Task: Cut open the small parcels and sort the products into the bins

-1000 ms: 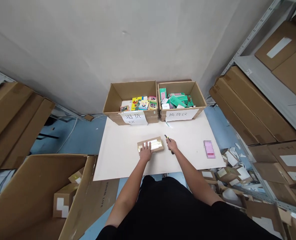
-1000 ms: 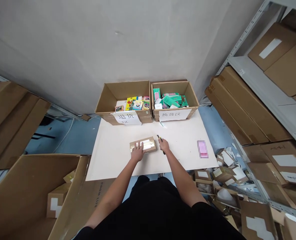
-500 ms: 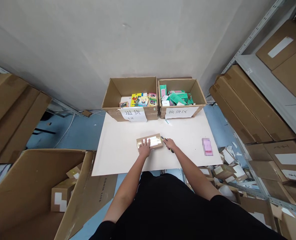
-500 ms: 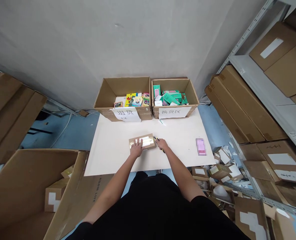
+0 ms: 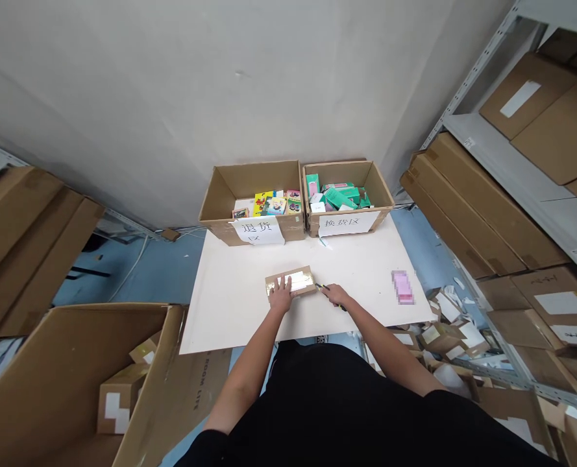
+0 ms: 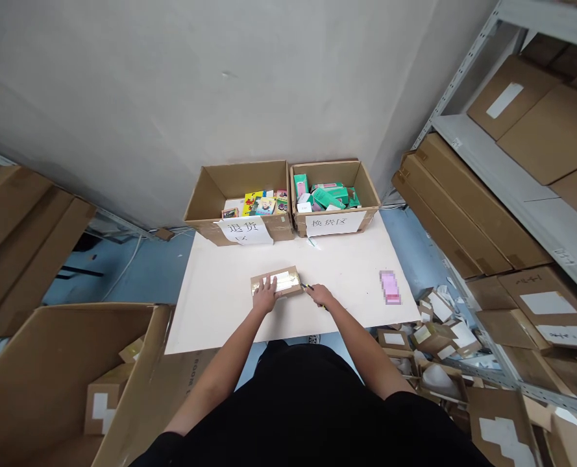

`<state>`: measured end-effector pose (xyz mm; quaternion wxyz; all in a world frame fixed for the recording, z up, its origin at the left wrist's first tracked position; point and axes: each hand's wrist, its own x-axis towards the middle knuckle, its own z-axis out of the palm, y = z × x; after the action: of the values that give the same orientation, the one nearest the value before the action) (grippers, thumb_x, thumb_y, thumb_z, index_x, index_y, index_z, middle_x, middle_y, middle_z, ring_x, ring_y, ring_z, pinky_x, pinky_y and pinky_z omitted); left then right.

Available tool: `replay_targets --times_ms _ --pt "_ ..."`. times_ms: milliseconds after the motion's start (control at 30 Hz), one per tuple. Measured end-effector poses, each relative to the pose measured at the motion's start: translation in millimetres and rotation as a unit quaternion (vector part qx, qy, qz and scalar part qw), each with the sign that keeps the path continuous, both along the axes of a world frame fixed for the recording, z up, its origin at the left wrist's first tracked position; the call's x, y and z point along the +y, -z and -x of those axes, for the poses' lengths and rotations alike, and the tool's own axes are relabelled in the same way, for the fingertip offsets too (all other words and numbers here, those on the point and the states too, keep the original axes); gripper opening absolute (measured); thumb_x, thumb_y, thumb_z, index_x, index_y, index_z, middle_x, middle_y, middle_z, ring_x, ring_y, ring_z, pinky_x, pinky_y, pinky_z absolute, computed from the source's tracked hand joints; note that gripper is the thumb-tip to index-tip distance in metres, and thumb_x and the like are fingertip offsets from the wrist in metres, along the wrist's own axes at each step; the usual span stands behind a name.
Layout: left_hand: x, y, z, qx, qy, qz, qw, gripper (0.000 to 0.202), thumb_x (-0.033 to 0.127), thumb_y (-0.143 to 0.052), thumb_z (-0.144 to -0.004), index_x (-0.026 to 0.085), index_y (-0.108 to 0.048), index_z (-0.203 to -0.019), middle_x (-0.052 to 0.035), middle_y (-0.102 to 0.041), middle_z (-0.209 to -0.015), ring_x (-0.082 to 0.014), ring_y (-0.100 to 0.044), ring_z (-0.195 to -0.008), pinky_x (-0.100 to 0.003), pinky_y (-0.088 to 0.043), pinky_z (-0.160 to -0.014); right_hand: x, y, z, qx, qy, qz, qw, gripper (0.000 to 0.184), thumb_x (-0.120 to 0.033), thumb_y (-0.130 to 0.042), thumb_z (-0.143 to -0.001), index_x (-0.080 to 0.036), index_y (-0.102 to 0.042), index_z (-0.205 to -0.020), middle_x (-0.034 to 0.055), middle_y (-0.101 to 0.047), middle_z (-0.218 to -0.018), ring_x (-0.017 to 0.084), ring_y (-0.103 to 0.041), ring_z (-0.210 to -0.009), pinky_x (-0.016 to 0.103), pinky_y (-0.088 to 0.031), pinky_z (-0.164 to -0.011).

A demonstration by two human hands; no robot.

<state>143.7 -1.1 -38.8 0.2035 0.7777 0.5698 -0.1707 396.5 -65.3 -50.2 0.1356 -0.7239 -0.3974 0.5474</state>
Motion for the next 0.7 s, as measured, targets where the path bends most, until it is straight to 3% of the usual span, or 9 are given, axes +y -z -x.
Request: replay_targets --times_ms 167,233,367,500,567,633,700 --pt "20 -8.7 5 0.002 0.023 -0.013 1.000 0.064 0.043 -0.044 -0.105 0.031 -0.033 -0.167 -0.0102 -0.034 -0.174 -0.0355 -0.032 -0.157 -0.055 -0.037 -0.121 -30 26.6 -4 0.016 0.179 0.027 0.983 0.047 -0.063 -0.042 -0.106 -0.020 -0.056 -0.089 -0.0039 -0.059 -0.061 0.015 -0.064 -0.046 0.021 -0.049 -0.049" --pt "28 -8.3 13 0.006 0.033 -0.022 0.999 0.065 0.041 -0.047 -0.104 0.030 -0.033 -0.167 -0.0098 -0.036 -0.173 -0.0349 -0.029 -0.158 -0.053 -0.034 -0.122 -45 39.3 -5 -0.008 0.218 0.046 0.975 0.040 -0.059 -0.052 -0.102 -0.020 -0.056 -0.092 -0.0036 -0.059 -0.061 0.016 -0.064 -0.046 0.023 -0.050 -0.048" --pt "36 -4.7 27 0.015 0.030 -0.009 0.999 0.084 0.055 -0.057 -0.098 0.029 -0.023 -0.170 -0.0108 -0.019 -0.179 -0.0348 -0.013 -0.164 -0.049 -0.029 -0.126 -59 51.3 -18 -0.042 0.248 0.013 0.968 0.025 -0.035 -0.069 -0.089 -0.019 -0.057 -0.104 -0.0036 -0.065 -0.067 0.016 -0.067 -0.054 0.022 -0.050 -0.054" --pt "41 -8.5 26 0.031 0.015 -0.013 0.999 0.087 0.064 -0.059 -0.095 0.030 -0.026 -0.167 -0.0149 -0.039 -0.169 -0.0340 -0.031 -0.157 -0.052 -0.028 -0.125 -37 36.3 -50 -0.065 0.261 -0.050 0.962 0.049 -0.030 -0.063 -0.088 -0.017 -0.056 -0.135 0.0070 -0.077 -0.105 0.021 -0.076 -0.092 0.027 -0.058 -0.076" --pt "45 -12.5 22 0.044 0.012 -0.016 0.999 0.085 0.065 -0.063 -0.091 0.028 -0.035 -0.162 -0.0168 -0.049 -0.159 -0.0350 -0.041 -0.149 -0.052 -0.030 -0.123 -18 23.6 -61 -0.117 0.253 -0.068 0.958 0.065 -0.031 -0.063 -0.088 -0.015 -0.049 -0.150 0.0151 -0.071 -0.133 0.025 -0.071 -0.119 0.034 -0.057 -0.096" --pt "49 -16.1 17 0.059 0.005 -0.008 0.998 0.080 0.066 -0.068 -0.087 0.026 -0.047 -0.153 -0.0173 -0.055 -0.151 -0.0355 -0.047 -0.142 -0.049 -0.035 -0.117 -2 12.0 -57 -0.166 0.218 -0.108 0.956 0.069 -0.027 -0.061 -0.090 -0.013 -0.047 -0.156 0.0173 -0.059 -0.152 0.026 -0.058 -0.140 0.038 -0.048 -0.113" --pt "52 -17.9 13 0.074 -0.007 0.006 0.997 0.075 0.067 -0.072 -0.083 0.026 -0.054 -0.143 -0.0171 -0.058 -0.144 -0.0358 -0.049 -0.137 -0.045 -0.041 -0.110 7 4.4 -35 -0.176 0.145 -0.165 0.959 0.061 -0.023 -0.055 -0.093 -0.016 -0.053 -0.154 0.0125 -0.057 -0.157 0.024 -0.052 -0.146 0.038 -0.041 -0.120"
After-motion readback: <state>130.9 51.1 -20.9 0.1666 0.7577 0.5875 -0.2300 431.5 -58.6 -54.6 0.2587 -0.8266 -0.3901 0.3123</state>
